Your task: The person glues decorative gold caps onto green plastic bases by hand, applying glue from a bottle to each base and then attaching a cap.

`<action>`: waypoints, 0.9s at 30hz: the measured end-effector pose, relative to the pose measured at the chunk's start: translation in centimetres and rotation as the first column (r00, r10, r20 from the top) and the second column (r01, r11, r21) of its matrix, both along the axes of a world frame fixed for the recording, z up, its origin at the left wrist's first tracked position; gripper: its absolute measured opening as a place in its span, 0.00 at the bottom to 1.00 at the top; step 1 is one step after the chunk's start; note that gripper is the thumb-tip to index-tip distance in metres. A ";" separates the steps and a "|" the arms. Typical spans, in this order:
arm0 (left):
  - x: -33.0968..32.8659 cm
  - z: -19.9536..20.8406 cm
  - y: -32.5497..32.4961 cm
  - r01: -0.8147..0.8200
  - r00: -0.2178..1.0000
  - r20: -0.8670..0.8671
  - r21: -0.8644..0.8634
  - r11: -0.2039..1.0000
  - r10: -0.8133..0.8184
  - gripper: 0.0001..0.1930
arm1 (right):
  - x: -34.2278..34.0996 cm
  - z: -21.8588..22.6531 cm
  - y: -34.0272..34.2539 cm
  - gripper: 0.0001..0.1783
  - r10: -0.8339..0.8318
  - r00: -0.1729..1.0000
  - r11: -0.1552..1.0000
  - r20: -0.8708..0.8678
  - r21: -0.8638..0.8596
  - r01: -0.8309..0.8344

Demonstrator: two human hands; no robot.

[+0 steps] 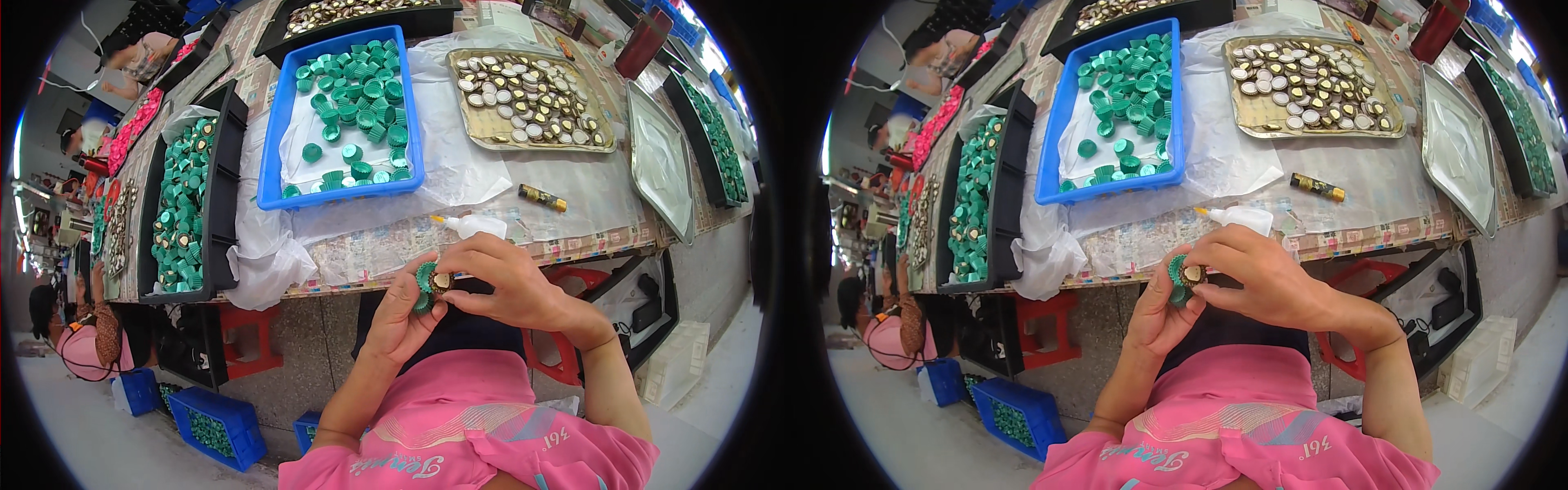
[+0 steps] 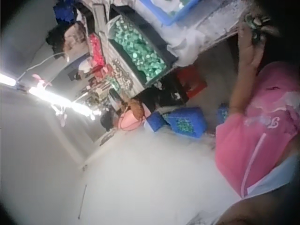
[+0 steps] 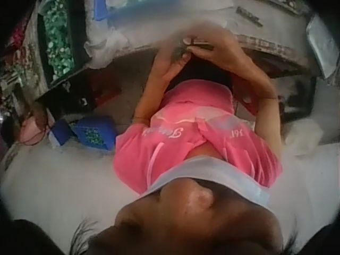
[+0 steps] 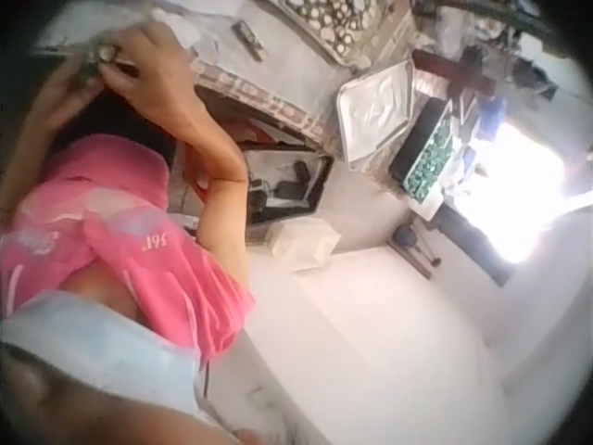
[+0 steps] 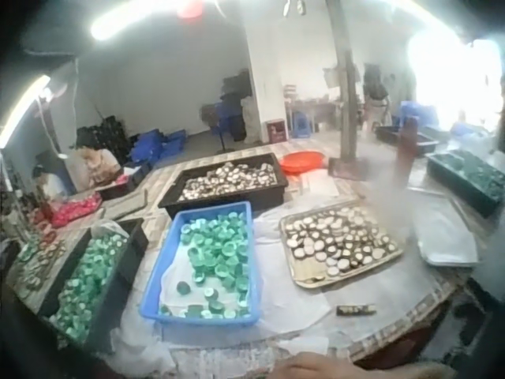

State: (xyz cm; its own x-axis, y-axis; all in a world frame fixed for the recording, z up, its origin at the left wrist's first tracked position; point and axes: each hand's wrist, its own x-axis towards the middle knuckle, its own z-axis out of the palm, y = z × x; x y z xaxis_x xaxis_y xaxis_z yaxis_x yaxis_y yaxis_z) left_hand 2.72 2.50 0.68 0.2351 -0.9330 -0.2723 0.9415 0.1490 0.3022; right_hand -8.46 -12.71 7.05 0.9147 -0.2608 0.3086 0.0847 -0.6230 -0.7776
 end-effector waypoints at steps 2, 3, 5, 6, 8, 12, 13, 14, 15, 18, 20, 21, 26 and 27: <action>-0.3 0.0 0.1 0.001 1.000 0.015 0.005 1.000 -0.001 0.24 | -0.2 -0.1 0.3 0.16 0.003 1.000 1.000 0.012 -0.021 -0.003; -0.4 0.0 0.2 0.001 1.000 0.030 0.011 1.000 -0.002 0.23 | -0.3 -0.2 0.3 0.15 0.006 1.000 0.999 0.024 -0.043 -0.005; -0.5 0.1 0.1 0.012 0.999 0.042 -0.005 1.000 -0.012 0.24 | -0.5 -0.2 0.4 0.14 0.017 0.999 0.998 0.043 -0.061 -0.015; -0.6 0.2 0.2 0.023 0.998 0.055 -0.020 1.000 -0.022 0.24 | -0.6 -0.2 0.5 0.13 0.029 0.998 0.997 0.062 -0.080 -0.024; -0.9 0.2 0.3 0.016 0.996 0.084 -0.014 1.000 -0.014 0.24 | -0.8 -0.3 0.6 0.13 0.031 0.996 0.996 0.081 -0.086 -0.024; -0.8 -0.2 0.4 0.030 0.991 0.135 -0.025 0.999 -0.026 0.24 | -1.2 -0.3 1.0 0.12 0.004 0.998 0.997 0.064 -0.079 0.002; -0.8 -0.2 0.4 0.028 0.991 0.135 -0.025 0.999 -0.025 0.24 | -1.2 -0.4 1.1 0.12 0.005 0.998 0.997 0.065 -0.079 0.000; -0.9 -0.3 0.5 0.030 0.991 0.131 -0.019 0.999 -0.027 0.23 | -1.2 -0.5 1.1 0.13 0.001 0.997 0.997 0.078 -0.073 0.004; -0.9 -0.3 0.5 0.031 0.992 0.126 -0.011 0.999 -0.029 0.23 | -1.3 -0.6 1.2 0.13 -0.003 0.996 0.998 0.091 -0.065 0.008; -0.7 -0.8 0.7 0.051 0.984 0.168 0.015 0.999 -0.053 0.27 | -1.2 -0.9 1.4 0.13 -0.021 0.994 0.997 0.106 -0.068 0.028; -0.7 -0.9 0.7 0.044 0.984 0.171 0.019 0.999 -0.046 0.26 | -1.3 -1.0 1.5 0.13 -0.026 0.994 0.997 0.105 -0.070 0.033; -0.7 -0.9 0.8 0.037 0.984 0.173 0.023 0.999 -0.040 0.25 | -1.3 -1.1 1.6 0.14 -0.031 0.994 0.997 0.104 -0.072 0.039; -0.5 -1.0 1.1 0.033 0.977 0.209 0.004 0.999 -0.033 0.23 | -1.3 -1.4 1.9 0.15 -0.051 0.994 0.998 0.095 -0.042 0.055; -0.5 -1.0 1.1 0.022 0.974 0.224 0.011 1.000 -0.024 0.23 | -1.2 -1.5 1.9 0.15 -0.053 0.994 0.998 0.100 -0.034 0.056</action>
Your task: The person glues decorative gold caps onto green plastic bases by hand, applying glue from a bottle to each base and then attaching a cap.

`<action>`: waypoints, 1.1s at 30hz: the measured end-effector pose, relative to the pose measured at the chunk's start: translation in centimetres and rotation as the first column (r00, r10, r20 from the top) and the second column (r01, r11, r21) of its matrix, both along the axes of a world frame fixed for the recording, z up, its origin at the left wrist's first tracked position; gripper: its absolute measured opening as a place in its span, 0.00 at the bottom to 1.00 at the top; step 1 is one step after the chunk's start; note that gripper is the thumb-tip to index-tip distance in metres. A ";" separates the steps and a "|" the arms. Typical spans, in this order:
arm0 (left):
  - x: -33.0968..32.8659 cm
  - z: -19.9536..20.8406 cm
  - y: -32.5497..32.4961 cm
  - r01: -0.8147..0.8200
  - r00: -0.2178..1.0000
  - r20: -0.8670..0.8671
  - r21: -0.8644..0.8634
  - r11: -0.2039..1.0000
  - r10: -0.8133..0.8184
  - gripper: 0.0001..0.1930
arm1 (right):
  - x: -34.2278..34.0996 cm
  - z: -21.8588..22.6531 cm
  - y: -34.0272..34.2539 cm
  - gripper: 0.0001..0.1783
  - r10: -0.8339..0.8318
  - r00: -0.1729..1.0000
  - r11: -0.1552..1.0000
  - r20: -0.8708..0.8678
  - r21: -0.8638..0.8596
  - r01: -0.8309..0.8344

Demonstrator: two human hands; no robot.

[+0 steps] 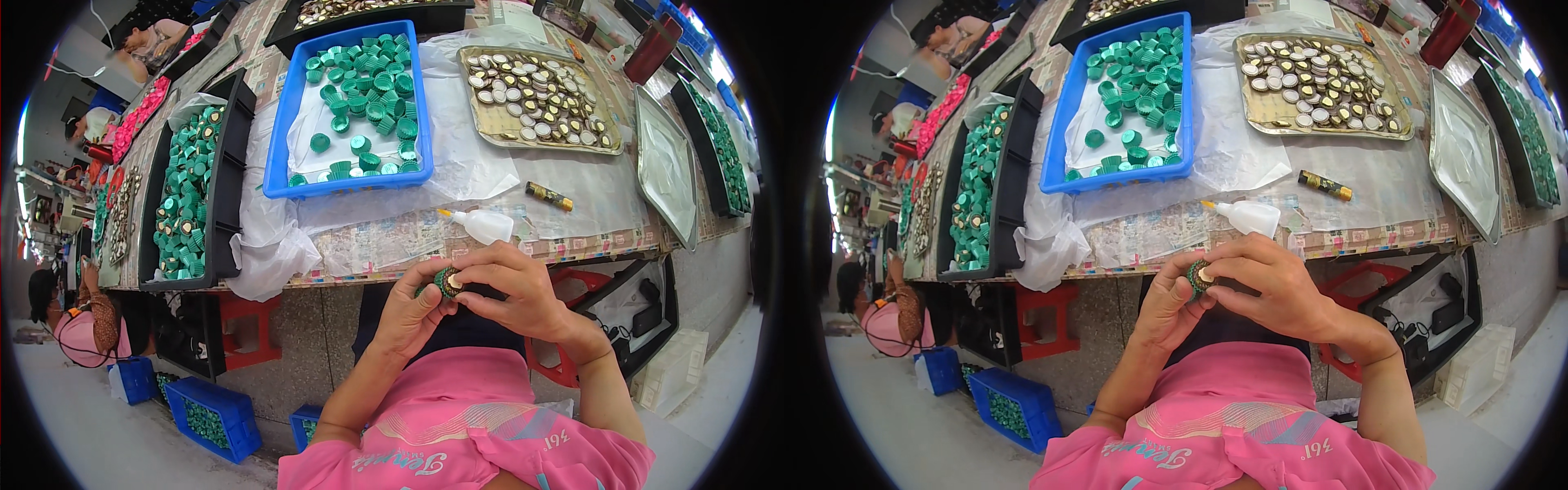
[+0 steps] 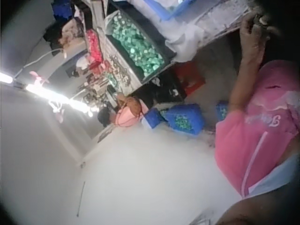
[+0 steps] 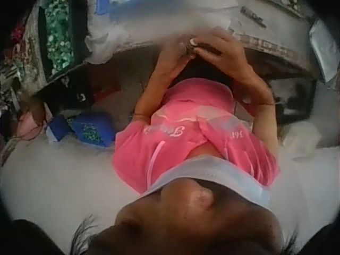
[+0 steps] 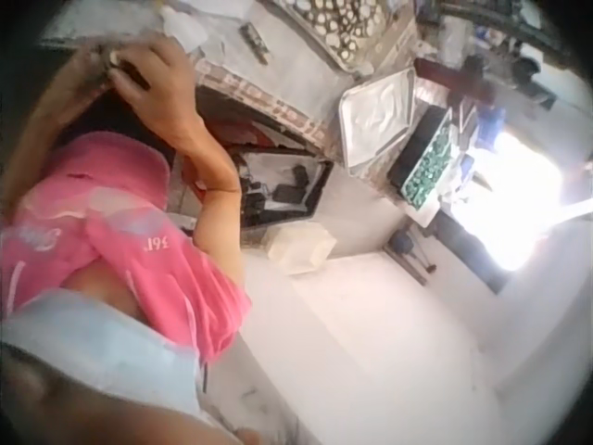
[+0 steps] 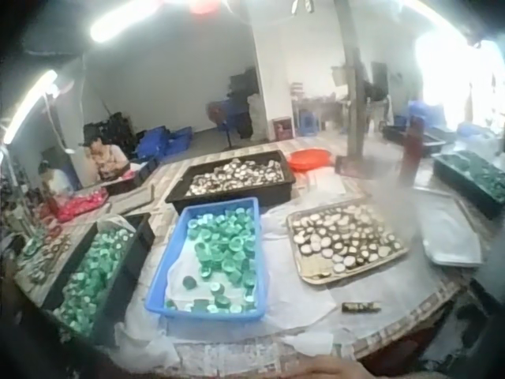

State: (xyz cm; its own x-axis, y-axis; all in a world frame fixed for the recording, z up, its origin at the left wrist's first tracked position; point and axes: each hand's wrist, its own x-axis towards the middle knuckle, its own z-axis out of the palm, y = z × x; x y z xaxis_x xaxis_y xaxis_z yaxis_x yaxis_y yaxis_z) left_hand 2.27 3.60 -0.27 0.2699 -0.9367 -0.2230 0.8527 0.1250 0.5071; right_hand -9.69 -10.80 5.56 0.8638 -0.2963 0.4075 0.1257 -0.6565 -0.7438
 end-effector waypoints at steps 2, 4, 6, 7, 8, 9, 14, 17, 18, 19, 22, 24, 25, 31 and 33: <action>0.1 -0.3 0.1 -0.011 1.000 0.024 -0.004 1.000 0.011 0.23 | 0.0 0.0 0.2 0.15 0.000 1.000 1.000 0.003 0.001 0.000; 0.2 -0.4 0.3 -0.022 0.999 0.048 -0.007 1.000 0.022 0.23 | 0.1 0.0 0.3 0.15 0.000 1.000 1.000 0.006 0.002 0.000; 0.3 -0.4 0.4 -0.054 0.986 0.156 -0.029 0.998 0.057 0.23 | 0.1 -0.3 0.4 0.15 0.011 0.999 1.000 0.030 0.020 -0.011; 0.3 -0.3 0.4 -0.054 0.986 0.156 -0.030 0.998 0.058 0.23 | 0.1 -0.4 0.4 0.15 0.012 0.999 1.000 0.030 0.019 -0.012; 0.3 -0.2 0.4 -0.061 0.982 0.174 -0.035 0.997 0.067 0.22 | 0.1 -0.5 0.5 0.15 0.016 0.999 1.000 0.038 0.016 -0.017; 0.3 0.0 0.5 -0.068 0.979 0.192 -0.040 0.997 0.075 0.21 | 0.1 -0.6 0.5 0.15 0.020 0.999 1.000 0.046 0.013 -0.021; 0.1 0.4 0.6 -0.079 0.969 0.237 0.006 0.997 0.075 0.23 | 0.1 -0.8 0.8 0.15 0.021 0.993 0.997 0.114 -0.078 -0.012; 0.0 0.7 0.5 -0.058 0.967 0.252 0.028 0.998 0.049 0.23 | 0.0 -1.0 0.4 0.16 0.022 0.989 0.992 0.144 -0.129 -0.003; -0.1 0.8 0.5 -0.040 0.967 0.254 0.034 0.999 0.030 0.22 | 0.0 -1.1 0.4 0.16 0.028 0.987 0.990 0.159 -0.140 -0.005; -0.3 1.0 0.4 -0.038 0.967 0.254 0.035 0.999 0.028 0.22 | 0.1 -1.2 0.3 0.16 0.025 0.987 0.990 0.159 -0.139 -0.003; -0.8 1.7 0.0 -0.057 0.927 0.374 0.076 0.995 0.025 0.19 | 0.1 -1.5 0.3 0.18 0.031 0.984 0.988 0.174 -0.152 -0.004; -1.0 2.0 -0.1 -0.063 0.976 0.214 0.116 0.991 0.037 0.17 | 0.0 -1.6 0.2 0.21 0.025 0.987 0.996 0.158 -0.085 -0.011; -1.0 2.0 -0.1 -0.062 0.976 0.215 0.117 0.991 0.036 0.17 | -0.1 -1.4 0.2 0.21 0.023 0.987 0.996 0.159 -0.084 -0.010; -1.6 1.4 -0.4 -0.012 0.987 0.162 0.106 0.994 -0.005 0.16 | -0.7 -1.3 0.5 0.26 -0.058 0.998 0.997 0.000 0.052 0.058; -1.9 1.6 -0.5 -0.005 0.981 0.193 0.115 0.993 -0.017 0.16 | -0.9 -1.3 0.5 0.26 -0.061 0.997 0.991 -0.048 0.113 0.066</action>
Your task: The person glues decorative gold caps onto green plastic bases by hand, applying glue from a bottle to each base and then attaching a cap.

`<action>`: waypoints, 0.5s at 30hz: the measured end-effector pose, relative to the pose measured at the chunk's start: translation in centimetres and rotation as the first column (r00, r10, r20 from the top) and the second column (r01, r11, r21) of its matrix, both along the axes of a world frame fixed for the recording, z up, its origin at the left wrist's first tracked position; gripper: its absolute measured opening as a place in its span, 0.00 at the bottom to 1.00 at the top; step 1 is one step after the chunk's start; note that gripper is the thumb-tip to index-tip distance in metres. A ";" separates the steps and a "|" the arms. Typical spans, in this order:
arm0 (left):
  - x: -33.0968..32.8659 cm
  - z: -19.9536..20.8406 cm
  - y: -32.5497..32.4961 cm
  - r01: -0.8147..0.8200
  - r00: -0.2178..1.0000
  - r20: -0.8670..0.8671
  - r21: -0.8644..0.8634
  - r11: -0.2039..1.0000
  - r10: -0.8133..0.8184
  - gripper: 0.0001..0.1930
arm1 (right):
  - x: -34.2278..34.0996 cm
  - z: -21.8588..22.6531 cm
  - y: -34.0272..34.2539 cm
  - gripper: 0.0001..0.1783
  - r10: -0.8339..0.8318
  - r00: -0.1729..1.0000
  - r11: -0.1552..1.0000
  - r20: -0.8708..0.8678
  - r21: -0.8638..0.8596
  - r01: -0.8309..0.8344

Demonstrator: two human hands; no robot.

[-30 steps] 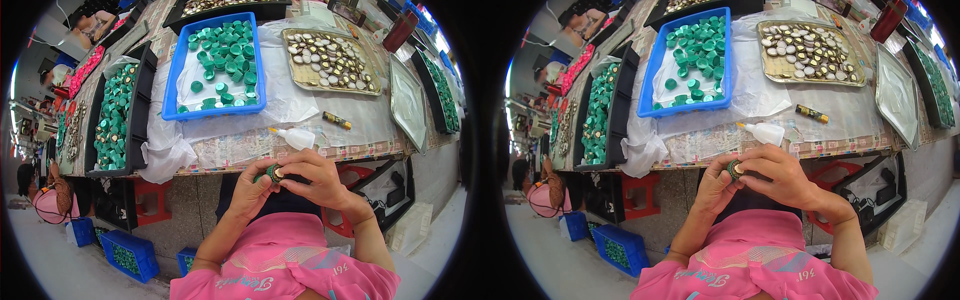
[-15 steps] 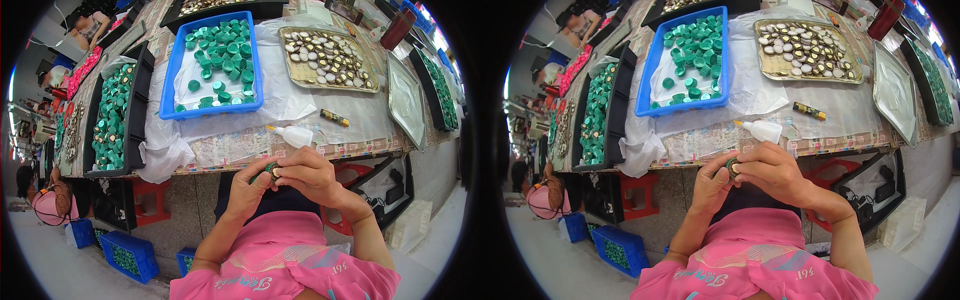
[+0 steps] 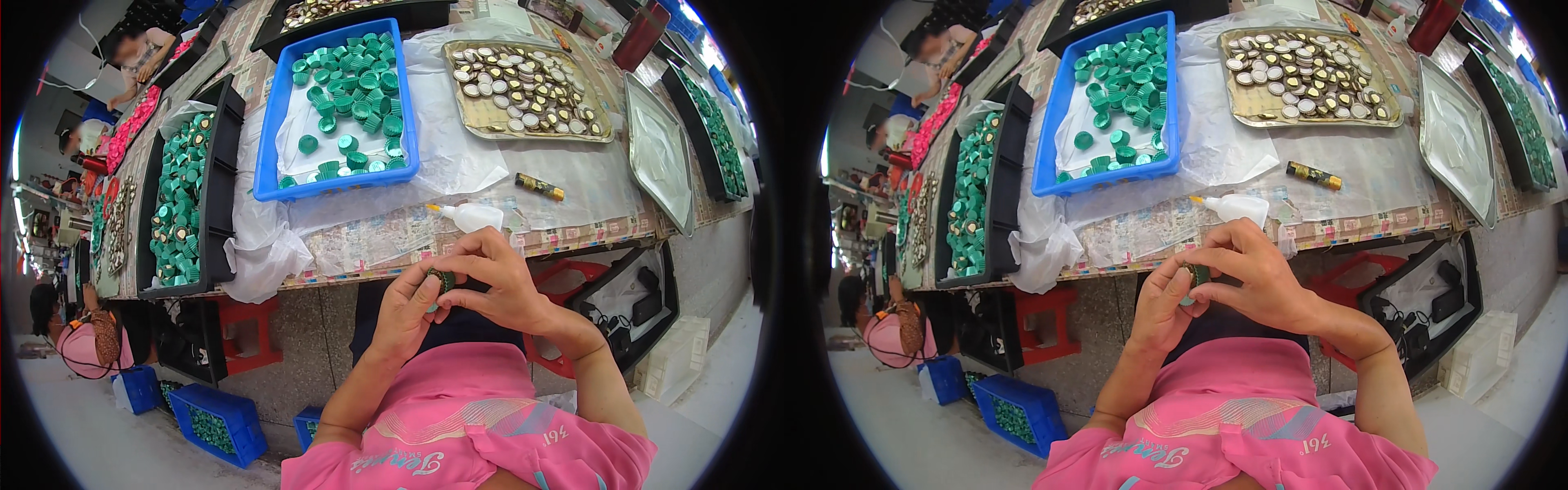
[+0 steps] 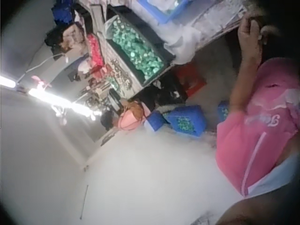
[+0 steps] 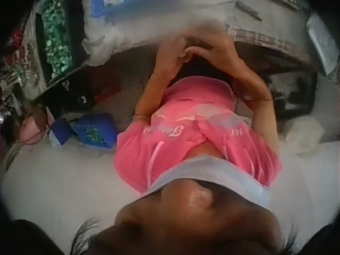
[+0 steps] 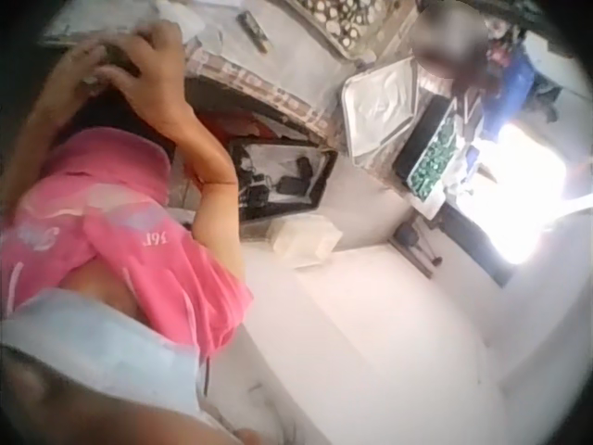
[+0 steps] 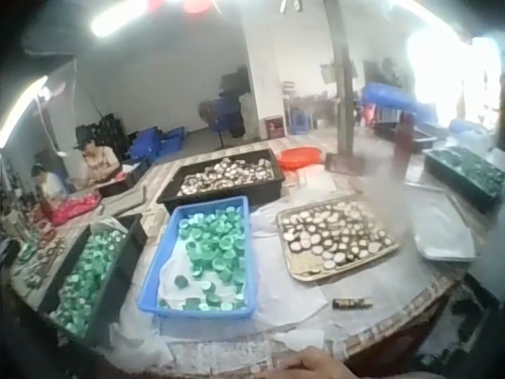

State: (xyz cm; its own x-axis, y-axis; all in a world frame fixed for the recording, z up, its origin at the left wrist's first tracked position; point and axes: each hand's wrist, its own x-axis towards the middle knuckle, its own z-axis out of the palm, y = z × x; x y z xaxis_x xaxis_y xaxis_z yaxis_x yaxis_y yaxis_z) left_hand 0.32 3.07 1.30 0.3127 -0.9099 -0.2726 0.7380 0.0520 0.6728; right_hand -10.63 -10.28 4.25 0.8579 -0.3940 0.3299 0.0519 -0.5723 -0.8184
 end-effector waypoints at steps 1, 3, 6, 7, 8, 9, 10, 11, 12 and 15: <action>-0.1 0.0 -0.1 0.003 1.000 0.000 0.001 1.000 -0.003 0.16 | -0.1 -0.1 0.0 0.26 -0.003 1.000 1.000 0.000 0.001 0.003; -0.2 0.0 -0.2 0.013 0.999 0.035 0.009 1.000 -0.014 0.16 | -0.3 -0.2 -0.1 0.25 0.015 1.000 1.000 0.013 -0.015 -0.015; -0.2 0.0 -0.1 0.025 0.998 0.058 -0.008 1.000 -0.024 0.16 | -0.4 -0.1 -0.1 0.25 -0.002 1.000 0.998 0.024 -0.057 0.004; -0.3 -0.1 -0.1 0.025 0.998 0.058 -0.007 1.000 -0.025 0.16 | -0.5 -0.2 -0.1 0.25 -0.003 1.000 0.998 0.024 -0.057 0.004; -0.3 -0.2 -0.1 0.024 0.998 0.058 -0.016 1.000 -0.023 0.16 | -0.5 -0.3 -0.1 0.25 -0.001 1.000 0.999 0.013 -0.039 0.001; -0.3 -0.3 -0.1 0.023 0.998 0.059 -0.024 0.999 -0.022 0.16 | -0.5 -0.4 -0.1 0.25 0.002 1.000 1.000 0.002 -0.021 -0.002; -0.3 -0.4 -0.1 0.023 0.998 0.059 -0.023 0.999 -0.022 0.16 | -0.5 -0.2 -0.1 0.25 0.002 1.000 1.000 0.002 -0.020 -0.002; -0.2 -0.4 -0.1 0.034 0.998 0.049 -0.040 0.999 -0.032 0.16 | -0.5 0.1 -0.1 0.25 -0.001 1.000 1.000 -0.017 -0.020 0.001; -0.1 -0.4 -0.2 0.046 0.998 0.040 -0.056 0.997 -0.043 0.16 | -0.4 0.3 -0.2 0.25 -0.005 0.999 1.000 -0.037 -0.019 0.005; 0.0 0.2 -0.3 0.067 0.998 0.014 -0.041 0.997 -0.067 0.17 | -0.7 -0.2 -0.5 0.24 0.011 1.000 1.000 -0.017 -0.004 -0.011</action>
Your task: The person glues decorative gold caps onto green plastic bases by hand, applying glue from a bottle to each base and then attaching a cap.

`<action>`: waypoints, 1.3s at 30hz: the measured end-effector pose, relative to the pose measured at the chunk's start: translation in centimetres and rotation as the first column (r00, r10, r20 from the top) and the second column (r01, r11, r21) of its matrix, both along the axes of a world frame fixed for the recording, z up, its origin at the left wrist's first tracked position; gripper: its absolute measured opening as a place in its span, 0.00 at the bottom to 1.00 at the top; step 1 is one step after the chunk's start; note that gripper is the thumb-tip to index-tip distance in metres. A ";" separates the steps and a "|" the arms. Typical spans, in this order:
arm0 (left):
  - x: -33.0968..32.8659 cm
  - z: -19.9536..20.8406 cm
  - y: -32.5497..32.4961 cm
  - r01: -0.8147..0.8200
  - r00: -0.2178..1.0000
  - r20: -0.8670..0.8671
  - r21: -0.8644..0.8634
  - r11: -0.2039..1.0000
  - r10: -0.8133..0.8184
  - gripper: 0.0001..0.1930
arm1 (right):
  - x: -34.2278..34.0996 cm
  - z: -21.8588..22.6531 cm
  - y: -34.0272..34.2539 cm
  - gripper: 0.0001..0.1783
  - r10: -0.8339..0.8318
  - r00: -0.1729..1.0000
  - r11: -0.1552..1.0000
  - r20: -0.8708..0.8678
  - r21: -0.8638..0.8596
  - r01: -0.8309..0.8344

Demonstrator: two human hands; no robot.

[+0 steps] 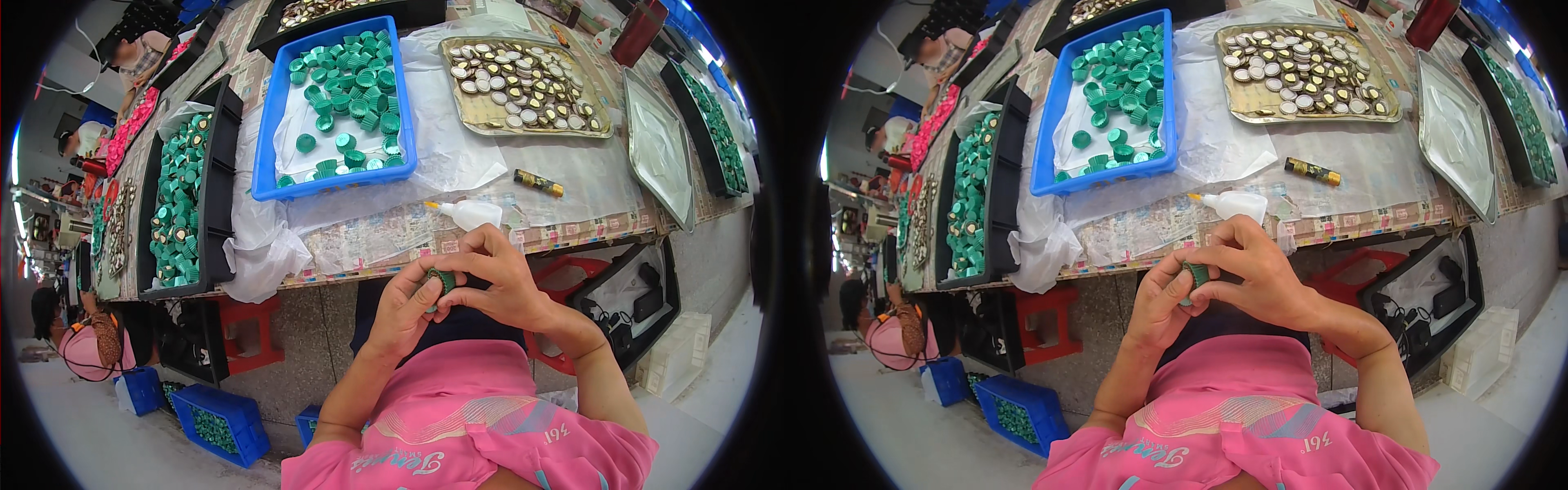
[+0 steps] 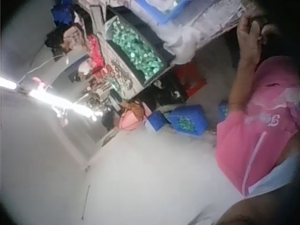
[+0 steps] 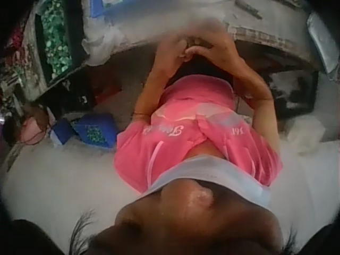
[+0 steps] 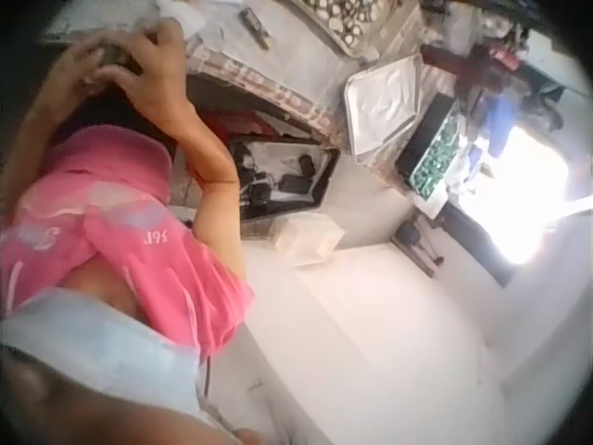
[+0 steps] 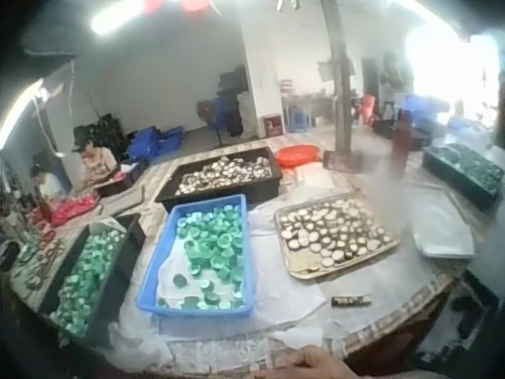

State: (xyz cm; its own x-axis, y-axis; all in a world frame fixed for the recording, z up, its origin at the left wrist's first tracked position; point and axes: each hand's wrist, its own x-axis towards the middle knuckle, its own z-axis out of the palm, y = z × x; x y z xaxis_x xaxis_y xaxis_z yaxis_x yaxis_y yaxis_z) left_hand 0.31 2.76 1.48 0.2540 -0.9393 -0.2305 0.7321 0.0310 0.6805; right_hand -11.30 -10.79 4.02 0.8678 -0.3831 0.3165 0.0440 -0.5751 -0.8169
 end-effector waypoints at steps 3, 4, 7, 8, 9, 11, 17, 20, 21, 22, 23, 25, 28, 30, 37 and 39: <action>-0.2 -0.2 0.1 0.028 0.999 -0.019 -0.025 0.999 -0.028 0.18 | -0.1 -0.2 0.1 0.25 0.000 1.000 1.000 0.018 -0.005 0.000; -0.2 -0.1 0.1 0.027 0.999 -0.018 -0.025 0.999 -0.027 0.18 | -0.2 -0.3 0.1 0.25 0.001 1.000 1.000 0.018 -0.004 -0.001; -0.2 0.1 0.1 0.002 1.000 -0.023 0.014 1.000 -0.002 0.19 | -0.3 -0.8 0.2 0.26 -0.020 0.997 0.993 0.080 -0.113 0.029; -0.1 -0.3 0.2 0.015 1.000 0.004 -0.003 1.000 -0.015 0.19 | -0.3 -0.8 0.3 0.26 -0.012 0.996 0.993 0.090 -0.117 0.023; 0.0 -0.6 0.2 0.029 0.999 0.032 -0.019 0.999 -0.028 0.19 | -0.2 -0.8 0.3 0.26 -0.004 0.995 0.993 0.101 -0.120 0.016; 0.0 -1.0 0.3 0.026 0.999 0.020 -0.006 1.000 -0.026 0.19 | -0.2 -0.9 0.2 0.26 0.010 0.996 0.996 0.086 -0.092 -0.002; -0.3 -0.3 0.3 0.041 0.994 -0.105 0.010 0.999 -0.040 0.21 | -0.5 -1.9 -0.1 0.25 0.030 0.996 0.993 0.083 0.111 -0.040; -0.1 0.5 0.2 0.060 0.987 -0.150 0.027 0.998 -0.056 0.20 | -0.8 -2.3 -0.2 0.24 0.002 0.996 0.981 0.084 0.195 -0.018; 0.0 0.6 0.3 0.077 0.991 -0.116 0.048 0.996 -0.071 0.19 | -0.8 -2.5 -0.1 0.24 -0.013 0.997 0.971 0.078 0.238 -0.006; -0.1 0.6 0.4 0.075 0.991 -0.115 0.049 0.996 -0.068 0.19 | -0.8 -2.7 0.0 0.24 -0.010 0.997 0.971 0.079 0.239 -0.009; -0.2 0.6 0.5 0.041 0.999 0.007 0.071 0.997 -0.042 0.19 | -0.8 -2.8 0.2 0.25 -0.007 0.996 0.974 0.086 0.225 -0.013; -0.3 0.5 0.7 0.008 0.992 0.127 0.088 0.996 -0.019 0.19 | -0.9 -2.8 0.5 0.25 -0.004 0.996 0.978 0.092 0.209 -0.015; -0.4 0.6 0.9 -0.044 0.952 0.305 0.070 0.997 0.021 0.17 | -1.2 -2.5 0.7 0.25 -0.009 0.997 0.978 0.071 0.209 -0.006; -0.3 0.9 1.0 -0.056 0.914 0.406 0.102 0.993 0.010 0.17 | -1.3 -2.3 0.8 0.24 -0.022 0.998 0.977 0.063 0.211 0.008; -0.5 1.1 1.3 -0.097 0.927 0.367 0.044 0.994 0.074 0.21 | -1.5 -2.7 1.2 0.22 -0.016 0.994 0.958 0.107 0.288 -0.015; -0.4 1.0 1.5 -0.116 0.916 0.395 0.078 0.990 0.076 0.22 | -1.3 -2.8 1.4 0.20 0.004 0.993 0.948 0.115 0.317 -0.041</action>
State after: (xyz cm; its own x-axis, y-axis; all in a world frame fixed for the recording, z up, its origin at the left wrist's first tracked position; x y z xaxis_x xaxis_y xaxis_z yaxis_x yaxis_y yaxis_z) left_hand -0.10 4.27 2.44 0.4302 -0.8837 -0.1842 0.4048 0.0065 0.9144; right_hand -12.62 -9.39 1.18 0.8435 -0.4605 0.2764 0.1550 -0.2839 -0.9462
